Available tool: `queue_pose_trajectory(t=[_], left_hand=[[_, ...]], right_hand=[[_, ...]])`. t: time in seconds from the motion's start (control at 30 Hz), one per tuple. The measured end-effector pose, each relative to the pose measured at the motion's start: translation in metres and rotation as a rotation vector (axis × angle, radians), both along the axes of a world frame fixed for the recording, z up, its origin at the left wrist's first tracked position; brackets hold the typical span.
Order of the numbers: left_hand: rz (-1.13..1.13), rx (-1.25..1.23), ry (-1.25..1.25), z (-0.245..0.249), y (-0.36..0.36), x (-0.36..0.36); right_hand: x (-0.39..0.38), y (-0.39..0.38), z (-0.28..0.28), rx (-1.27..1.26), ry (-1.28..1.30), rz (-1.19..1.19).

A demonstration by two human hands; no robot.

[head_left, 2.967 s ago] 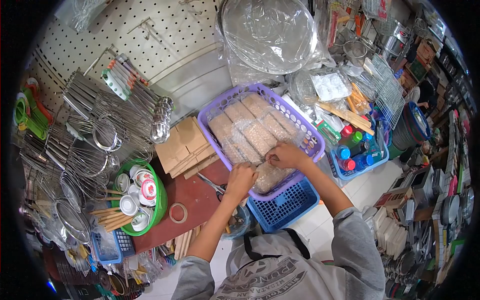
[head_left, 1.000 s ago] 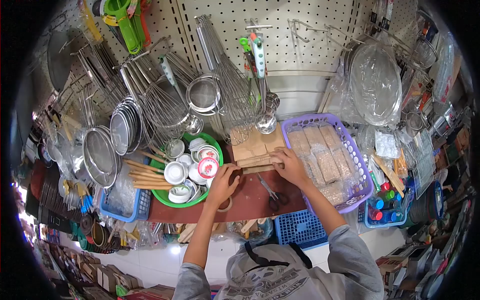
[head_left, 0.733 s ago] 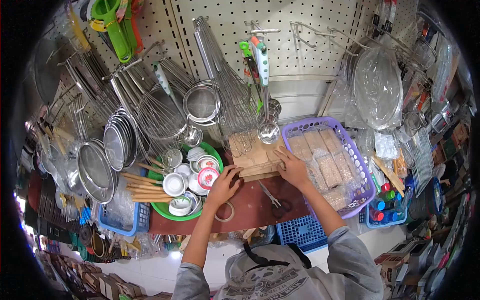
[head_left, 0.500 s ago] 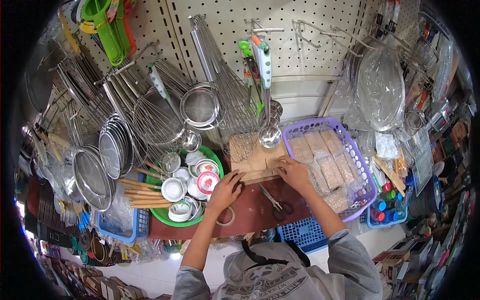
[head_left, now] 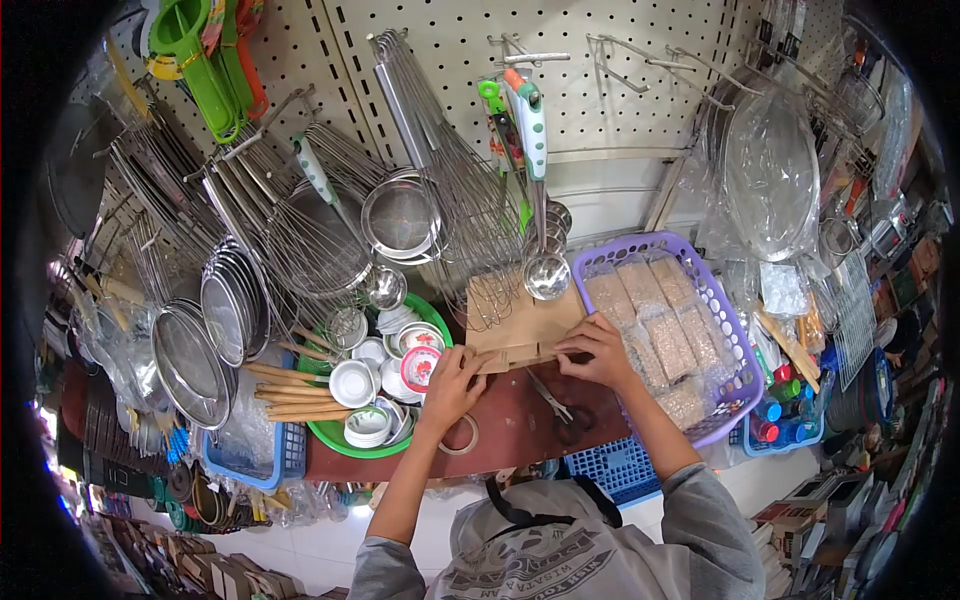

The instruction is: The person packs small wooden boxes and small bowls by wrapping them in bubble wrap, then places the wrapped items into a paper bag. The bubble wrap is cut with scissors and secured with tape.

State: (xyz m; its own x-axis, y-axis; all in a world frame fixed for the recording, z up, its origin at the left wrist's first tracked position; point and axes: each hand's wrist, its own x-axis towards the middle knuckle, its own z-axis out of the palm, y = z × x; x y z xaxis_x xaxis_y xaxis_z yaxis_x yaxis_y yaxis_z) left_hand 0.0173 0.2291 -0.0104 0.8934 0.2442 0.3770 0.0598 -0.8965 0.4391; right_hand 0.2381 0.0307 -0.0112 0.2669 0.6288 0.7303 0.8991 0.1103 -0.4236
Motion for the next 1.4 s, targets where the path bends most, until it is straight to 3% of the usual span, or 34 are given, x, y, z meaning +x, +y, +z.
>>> queue_pose_trajectory(t=[0.13, 0.2, 0.53, 0.63, 0.73, 0.83, 1.07, 1.4], left_hand=[[0.014, 0.053, -0.108, 0.006, -0.001, -0.001], [0.052, -0.085, -0.152, 0.007, -0.007, 0.000], [0.081, -0.057, -0.226, 0.011, -0.008, -0.007], [-0.053, -0.016, -0.231, -0.010, 0.000, -0.014], [0.034, -0.773, -0.104, -0.026, -0.022, -0.020], [0.080, -0.893, -0.519, -0.018, -0.061, -0.014], [0.229, -0.534, -0.401, 0.004, -0.074, -0.032], [0.146, -0.522, -0.338, -0.014, -0.065, -0.044]], right_hand=[[0.013, 0.000, -0.007, 0.103, 0.316, 0.007], [0.014, -0.003, -0.008, 0.085, 0.524, 0.052], [-0.011, -0.016, 0.002, 0.141, 0.951, 0.124], [-0.026, -0.020, 0.005, 0.183, 1.052, 0.076], [-0.038, -0.020, 0.013, 0.225, 1.099, 0.002], [-0.053, -0.024, 0.012, 0.224, 1.217, -0.050], [-0.079, -0.016, -0.028, 0.220, 1.209, -0.074], [-0.115, -0.003, -0.015, 0.174, 1.187, 0.076]])
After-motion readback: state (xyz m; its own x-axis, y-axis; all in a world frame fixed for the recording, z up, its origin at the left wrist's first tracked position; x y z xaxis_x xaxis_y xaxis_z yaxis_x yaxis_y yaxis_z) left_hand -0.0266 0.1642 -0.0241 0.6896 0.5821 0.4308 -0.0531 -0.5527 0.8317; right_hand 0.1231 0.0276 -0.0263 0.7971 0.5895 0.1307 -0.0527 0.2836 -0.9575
